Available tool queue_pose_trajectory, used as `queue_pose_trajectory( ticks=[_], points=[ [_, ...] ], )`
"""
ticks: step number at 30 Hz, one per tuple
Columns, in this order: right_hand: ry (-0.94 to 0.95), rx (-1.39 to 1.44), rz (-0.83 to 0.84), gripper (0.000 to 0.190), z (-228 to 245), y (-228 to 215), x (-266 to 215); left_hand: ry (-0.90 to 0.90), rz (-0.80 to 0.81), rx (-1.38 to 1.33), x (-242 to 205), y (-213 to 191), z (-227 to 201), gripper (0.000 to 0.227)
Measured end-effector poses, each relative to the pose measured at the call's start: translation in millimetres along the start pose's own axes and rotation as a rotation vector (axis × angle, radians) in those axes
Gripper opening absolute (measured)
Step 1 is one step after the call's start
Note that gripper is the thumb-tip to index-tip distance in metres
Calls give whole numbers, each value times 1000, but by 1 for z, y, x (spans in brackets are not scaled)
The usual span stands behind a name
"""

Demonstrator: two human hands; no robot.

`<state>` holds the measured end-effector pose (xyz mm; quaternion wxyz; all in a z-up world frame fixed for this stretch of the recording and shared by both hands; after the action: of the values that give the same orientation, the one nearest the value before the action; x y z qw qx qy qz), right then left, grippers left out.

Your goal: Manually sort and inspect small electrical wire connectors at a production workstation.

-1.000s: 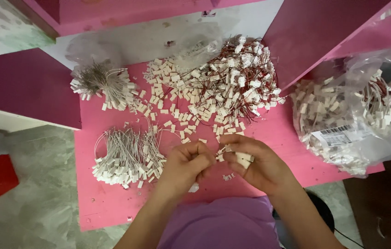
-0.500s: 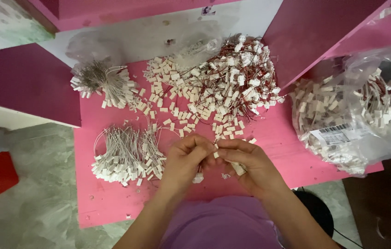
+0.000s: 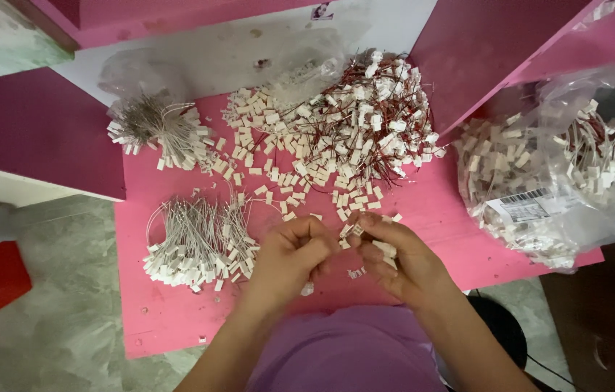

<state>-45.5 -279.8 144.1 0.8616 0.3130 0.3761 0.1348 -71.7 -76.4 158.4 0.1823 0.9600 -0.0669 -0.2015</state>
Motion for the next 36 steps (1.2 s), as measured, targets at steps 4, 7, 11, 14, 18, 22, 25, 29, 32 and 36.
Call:
queue_pose_trajectory(
  ticks=[4, 7, 11, 14, 18, 22, 25, 29, 32, 36],
  points=[
    [17, -95, -70, 33, 8, 18, -11, 8, -59, -77, -2, 6, 7, 9],
    [-27, -72, -5, 34, 2, 6, -5, -12, -89, -36, -3, 10, 1, 10],
    [-70, -55, 40, 35, 0, 10, -5, -13, -131, -12, -4, 10, -1, 11],
    [-106, -105, -57, 37, 4, 21, -8, 25, -147, 52, -2, 7, 9, 13],
    [-220, -227, -121, 41, 5, 32, -11, 133, -132, 126, -7, 7, 6, 12],
    [-207, -253, -245, 39, 5, 43, -12, 182, -142, 212, -12, 14, -4, 12],
    [-213, -229, -302, 39, 3, 41, -13, 162, -176, 285, -9, 11, -2, 13],
    [-212, -272, -253, 37, 1, 36, -13, 3, -82, 72, -2, -1, -3, 12],
    [-235, -327, -243, 35, 1, 39, -13, -72, -98, 43, -1, -1, -8, 12],
    [-281, -384, -219, 35, -3, 35, -11, -52, -94, 64, 2, -2, -1, 11]
  ],
)
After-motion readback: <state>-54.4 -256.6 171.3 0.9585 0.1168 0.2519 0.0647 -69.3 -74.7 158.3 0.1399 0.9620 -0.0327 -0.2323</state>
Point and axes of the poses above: each hand's wrist, its own x-axis towards the middle knuckle, its own y-axis out of the palm, z = x × y, the point moved 1 cm from there along x, towards the middle knuckle, and after that the axes turned 6 degrees about -x, right-handed, at the moved point
